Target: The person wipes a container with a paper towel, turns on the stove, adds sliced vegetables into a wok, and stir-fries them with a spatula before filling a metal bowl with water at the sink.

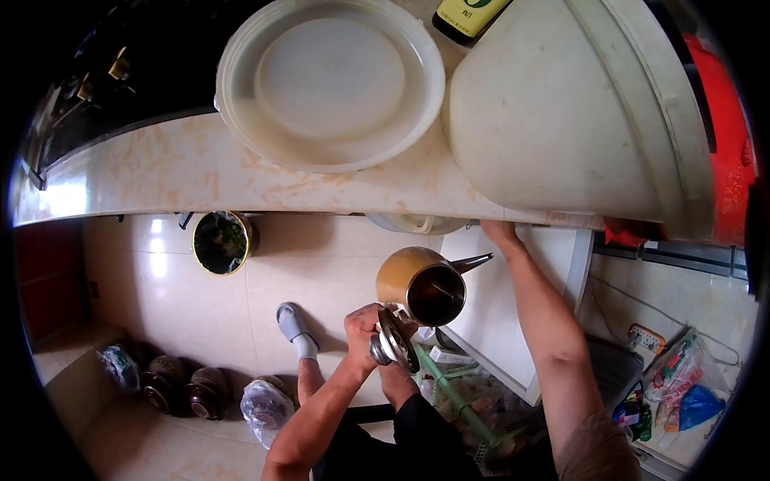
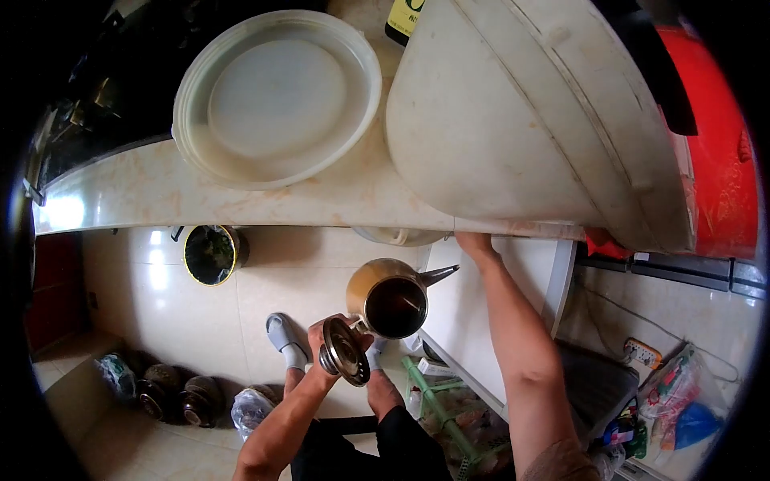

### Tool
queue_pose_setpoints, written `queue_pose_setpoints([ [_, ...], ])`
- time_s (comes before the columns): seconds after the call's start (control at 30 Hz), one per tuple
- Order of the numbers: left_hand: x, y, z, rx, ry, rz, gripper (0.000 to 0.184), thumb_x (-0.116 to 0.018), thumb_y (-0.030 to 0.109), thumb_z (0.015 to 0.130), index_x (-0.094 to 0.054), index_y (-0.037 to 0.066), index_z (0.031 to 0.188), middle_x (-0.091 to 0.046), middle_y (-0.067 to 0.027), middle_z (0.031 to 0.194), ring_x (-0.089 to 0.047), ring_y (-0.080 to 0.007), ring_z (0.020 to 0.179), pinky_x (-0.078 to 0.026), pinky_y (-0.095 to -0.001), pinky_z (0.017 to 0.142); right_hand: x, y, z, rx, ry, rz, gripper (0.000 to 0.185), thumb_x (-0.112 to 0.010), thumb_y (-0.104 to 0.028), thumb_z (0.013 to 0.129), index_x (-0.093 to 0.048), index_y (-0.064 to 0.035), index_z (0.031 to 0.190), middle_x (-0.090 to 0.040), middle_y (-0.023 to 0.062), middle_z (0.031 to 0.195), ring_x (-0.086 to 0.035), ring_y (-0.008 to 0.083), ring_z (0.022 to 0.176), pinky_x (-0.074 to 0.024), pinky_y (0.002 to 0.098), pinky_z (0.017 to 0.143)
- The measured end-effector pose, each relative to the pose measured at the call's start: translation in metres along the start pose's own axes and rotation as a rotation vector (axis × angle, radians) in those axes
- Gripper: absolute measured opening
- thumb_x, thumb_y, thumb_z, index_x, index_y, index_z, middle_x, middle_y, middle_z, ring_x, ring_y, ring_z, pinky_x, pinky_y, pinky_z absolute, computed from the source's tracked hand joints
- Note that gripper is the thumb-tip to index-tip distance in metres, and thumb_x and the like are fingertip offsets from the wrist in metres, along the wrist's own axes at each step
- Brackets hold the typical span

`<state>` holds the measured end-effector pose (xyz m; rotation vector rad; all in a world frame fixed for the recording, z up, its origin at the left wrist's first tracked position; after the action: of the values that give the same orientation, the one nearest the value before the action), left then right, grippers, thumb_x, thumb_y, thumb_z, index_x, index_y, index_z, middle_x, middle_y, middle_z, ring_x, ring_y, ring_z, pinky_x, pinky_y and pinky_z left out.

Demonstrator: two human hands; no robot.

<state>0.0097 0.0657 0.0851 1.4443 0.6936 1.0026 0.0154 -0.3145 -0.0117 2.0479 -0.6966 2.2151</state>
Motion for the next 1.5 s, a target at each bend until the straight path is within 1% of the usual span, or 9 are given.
queue_pose_setpoints([
  [0.27,0.016,0.002,-0.012,0.033,-0.063,0.06,0.038,-0.082,0.026,0.066,-0.067,0.003,0.091,-0.065,-0.0101,0.074,-0.065,-0.027,0.066,-0.052,-0.0331,0.062,-0.011,-0.014,-0.012,0.015,0.163,0.173,0.028,-0.06,-0.004,0.083,-0.063,0.0007,0.11,-0.063,0.0208,0.114,-0.054,0.0387,0.114,-0.0392,0.0471,0.098],
  [0.67,0.042,-0.012,-0.035,0.102,-0.093,-0.091,0.033,-0.07,0.023,0.058,-0.061,0.002,0.083,-0.063,-0.0103,0.074,-0.065,-0.0298,0.069,-0.052,-0.034,0.066,-0.011,-0.022,-0.016,-0.137,0.075,0.082,0.035,-0.065,-0.017,0.082,-0.063,-0.0017,0.114,-0.064,0.0201,0.114,-0.055,0.0406,0.112,-0.0423,0.0479,0.095],
  [0.77,0.047,-0.015,-0.041,0.078,-0.045,-0.124,0.031,-0.07,0.021,0.06,-0.062,0.003,0.084,-0.063,-0.0105,0.074,-0.064,-0.0301,0.068,-0.051,-0.0345,0.065,-0.012,-0.018,-0.015,0.01,0.192,0.059,0.035,-0.067,-0.018,0.08,-0.064,-0.0013,0.112,-0.065,0.0194,0.11,-0.058,0.0401,0.108,-0.0442,0.0473,0.093],
  [0.87,0.055,-0.007,-0.04,0.204,0.034,-0.131,0.029,-0.069,0.022,0.063,-0.063,0.003,0.085,-0.063,-0.0113,0.073,-0.063,-0.0295,0.066,-0.049,-0.0343,0.063,-0.02,-0.004,-0.018,-0.197,0.078,0.059,0.038,-0.068,-0.018,0.08,-0.063,-0.0016,0.113,-0.064,0.0199,0.113,-0.057,0.0402,0.109,-0.044,0.0473,0.094],
  [0.93,0.06,-0.007,-0.039,0.217,0.014,-0.077,0.038,-0.064,0.038,0.08,-0.063,0.0,0.083,-0.061,-0.0125,0.07,-0.061,-0.0266,0.063,-0.046,-0.0318,0.06,-0.014,-0.012,-0.018,-0.132,0.115,0.03,0.038,-0.069,-0.02,0.081,-0.063,-0.0021,0.114,-0.063,0.0202,0.113,-0.056,0.0395,0.111,-0.0445,0.0459,0.095],
  [1.0,0.062,-0.006,-0.04,0.164,0.118,-0.073,0.052,-0.055,0.048,0.089,-0.06,-0.002,0.075,-0.054,-0.0055,0.065,-0.051,-0.0149,0.061,-0.04,-0.0291,0.056,-0.008,-0.015,-0.022,-0.147,0.122,0.004,0.035,-0.068,-0.022,0.083,-0.065,-0.0021,0.111,-0.066,0.0191,0.11,-0.059,0.0373,0.109,-0.0457,0.0429,0.094],
  [1.2,0.086,0.006,-0.046,0.215,0.156,-0.084,0.054,-0.06,0.053,0.086,-0.062,0.0,0.08,-0.054,-0.0088,0.062,-0.052,-0.0199,0.056,-0.041,-0.0325,0.054,0.013,-0.007,-0.051,-0.313,0.173,-0.127,0.043,-0.068,-0.027,0.085,-0.059,-0.0007,0.119,-0.06,0.0216,0.117,-0.057,0.0382,0.107,-0.0461,0.0433,0.093],
  [1.3,0.105,0.016,-0.06,0.186,0.308,0.013,0.049,-0.059,0.048,0.086,-0.059,0.0,0.075,-0.05,-0.006,0.058,-0.049,-0.0169,0.055,-0.039,-0.0326,0.052,0.036,-0.033,-0.097,-0.392,0.252,0.268,0.045,-0.067,-0.016,0.086,-0.051,-0.0008,0.125,-0.053,0.0186,0.117,-0.056,0.0311,0.1,-0.0492,0.038,0.086],
  [1.5,0.203,0.062,-0.098,0.304,0.683,-0.154,0.068,-0.041,0.056,0.094,-0.061,-0.002,0.066,-0.053,-0.0028,0.056,-0.048,-0.0115,0.051,-0.036,-0.028,0.044,0.105,-0.134,-0.215,-0.344,-0.214,0.419,0.047,-0.069,-0.013,0.08,-0.049,0.002,0.119,-0.055,0.0213,0.111,-0.054,0.0364,0.104,-0.047,0.0429,0.087],
])
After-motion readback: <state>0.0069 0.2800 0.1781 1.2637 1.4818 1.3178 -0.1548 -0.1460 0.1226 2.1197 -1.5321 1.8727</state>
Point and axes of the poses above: each hand's wrist, its own z-axis towards the middle knuckle, its own x-axis out of the back of the hand, y = z × x, the point moved 5 cm from there along z, towards the middle knuckle
